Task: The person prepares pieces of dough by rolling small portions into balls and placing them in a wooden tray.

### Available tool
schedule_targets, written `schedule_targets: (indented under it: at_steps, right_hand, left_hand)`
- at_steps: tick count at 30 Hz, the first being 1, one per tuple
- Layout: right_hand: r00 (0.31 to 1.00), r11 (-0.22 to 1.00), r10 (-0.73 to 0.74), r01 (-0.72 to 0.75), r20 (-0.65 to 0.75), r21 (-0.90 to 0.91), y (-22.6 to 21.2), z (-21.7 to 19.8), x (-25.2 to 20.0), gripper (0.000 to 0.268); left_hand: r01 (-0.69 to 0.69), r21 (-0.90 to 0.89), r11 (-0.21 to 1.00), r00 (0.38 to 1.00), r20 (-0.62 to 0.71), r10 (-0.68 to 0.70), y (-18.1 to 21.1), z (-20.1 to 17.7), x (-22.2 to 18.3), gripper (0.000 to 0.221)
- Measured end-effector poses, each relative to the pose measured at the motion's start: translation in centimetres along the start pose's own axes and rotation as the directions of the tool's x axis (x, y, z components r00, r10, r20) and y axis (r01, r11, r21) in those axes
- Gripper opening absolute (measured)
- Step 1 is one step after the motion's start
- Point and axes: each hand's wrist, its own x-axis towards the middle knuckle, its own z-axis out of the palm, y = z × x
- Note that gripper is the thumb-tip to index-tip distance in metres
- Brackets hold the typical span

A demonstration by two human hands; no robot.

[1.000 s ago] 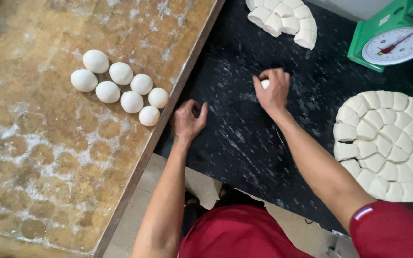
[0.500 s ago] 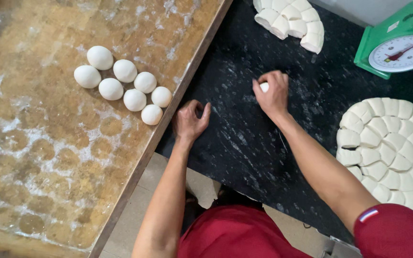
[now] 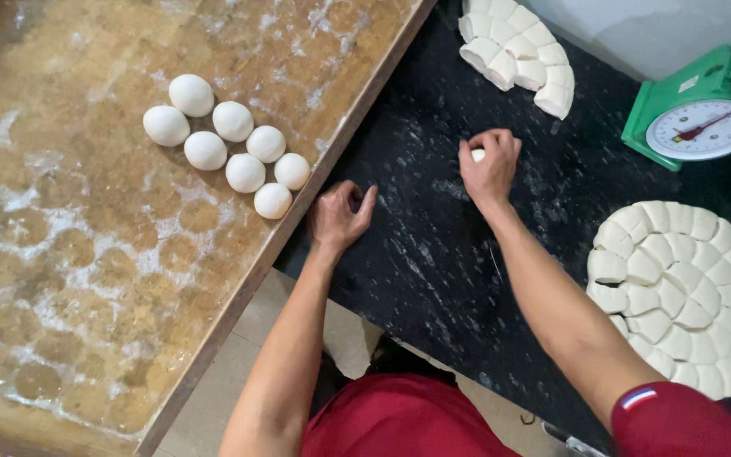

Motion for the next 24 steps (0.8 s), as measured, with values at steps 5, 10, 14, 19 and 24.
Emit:
schedule_targets:
  at_steps: [5,10,14,19,24]
  right_hand:
    - [0.992,0.995,-0.008,-0.006,0.128,0.104,-2.2,0.2,-2.7,0.028]
    - [0.855,0.969,0.225,-0.248,0.468,-0.012,-1.1,-6.1,-2.5,0.057]
    - [0.635,0.638,0.162,-0.651,0.755,0.412,-5.1,-6.5,0.9,0.056]
    - [0.672,0.689,-0.306,-0.333,0.675,0.644,-19.0,-5.1,2.9,0.069]
    - [0.579,0.715,-0.653,0.259,0.488,0.650,-29.2,-1.5,1.9,0.053]
  left_hand:
    - [0.056,-0.045,0.997,0.998,0.039,-0.054,-0.2,0.0,0.0,0.038]
    - [-0.005,-0.034,0.999,0.999,-0.048,0.003,-0.3,0.3,-0.3,0.039]
    - [0.067,-0.045,0.997,0.998,0.005,-0.066,-0.8,0.7,-0.4,0.040]
    - [-0.006,-0.029,1.000,1.000,-0.003,0.006,-2.2,1.9,-0.5,0.036]
    - [-0.126,0.149,0.981,0.991,-0.029,0.132,-2.3,2.5,-0.8,0.043]
